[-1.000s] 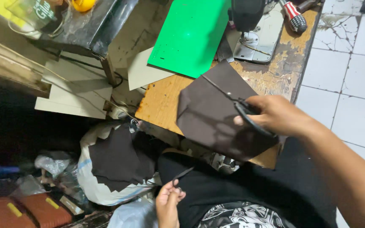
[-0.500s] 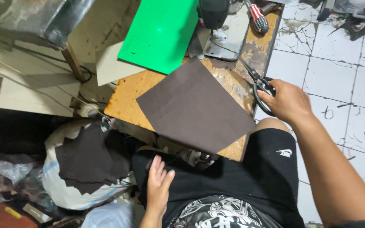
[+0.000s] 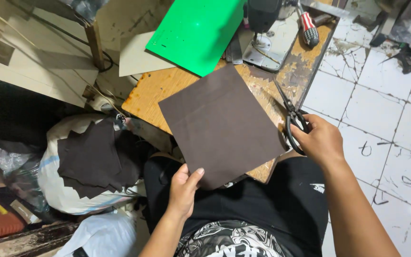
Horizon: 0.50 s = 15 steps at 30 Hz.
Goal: Cutting pieces of leather using scissors and a green template on a workbench.
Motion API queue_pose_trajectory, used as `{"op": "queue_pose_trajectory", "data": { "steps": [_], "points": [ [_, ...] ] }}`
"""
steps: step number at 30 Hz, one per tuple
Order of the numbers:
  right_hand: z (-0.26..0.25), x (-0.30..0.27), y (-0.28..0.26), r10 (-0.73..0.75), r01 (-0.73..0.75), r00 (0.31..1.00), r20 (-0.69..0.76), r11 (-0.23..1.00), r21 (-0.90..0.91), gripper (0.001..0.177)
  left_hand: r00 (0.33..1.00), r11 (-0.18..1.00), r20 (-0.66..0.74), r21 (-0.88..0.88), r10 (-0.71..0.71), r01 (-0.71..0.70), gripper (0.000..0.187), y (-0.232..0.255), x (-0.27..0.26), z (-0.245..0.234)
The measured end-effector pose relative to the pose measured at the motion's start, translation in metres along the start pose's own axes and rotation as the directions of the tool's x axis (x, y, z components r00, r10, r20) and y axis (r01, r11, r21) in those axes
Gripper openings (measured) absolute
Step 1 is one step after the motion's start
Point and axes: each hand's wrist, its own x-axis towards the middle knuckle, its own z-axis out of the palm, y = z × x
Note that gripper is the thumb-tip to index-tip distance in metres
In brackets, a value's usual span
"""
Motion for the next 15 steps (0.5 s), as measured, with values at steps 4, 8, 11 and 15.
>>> {"op": "queue_pose_trajectory", "data": {
  "steps": [4, 8, 11, 15],
  "points": [
    [-0.007, 0.010, -0.017, -0.099, 0.095, 0.995, -0.027, 0.988, -0.122, 0.051, 0.999, 0.999, -0.041, -0.046, 0.004, -0.006, 0.032, 0.000, -0.006, -0.001],
    [-0.017, 0.013, -0.040, -0.125, 0.123, 0.992, -0.006, 0.979, -0.161, 0.046, 0.998, 0.998, -0.056, -0.061, 0.017, -0.020, 0.025, -0.003, -0.007, -0.004],
    [-0.013, 0.017, -0.042, -0.188, 0.187, 0.982, 0.006, 0.970, -0.154, 0.049, 0.988, 0.997, -0.152, -0.069, -0.027, 0.017, 0.025, -0.013, -0.006, -0.012],
    [-0.008, 0.018, -0.040, -0.250, 0.249, 0.968, 0.000, 0.962, -0.115, 0.046, 0.964, 0.995, -0.250, -0.068, -0.088, 0.073, 0.043, -0.013, -0.007, -0.011]
  ]
}}
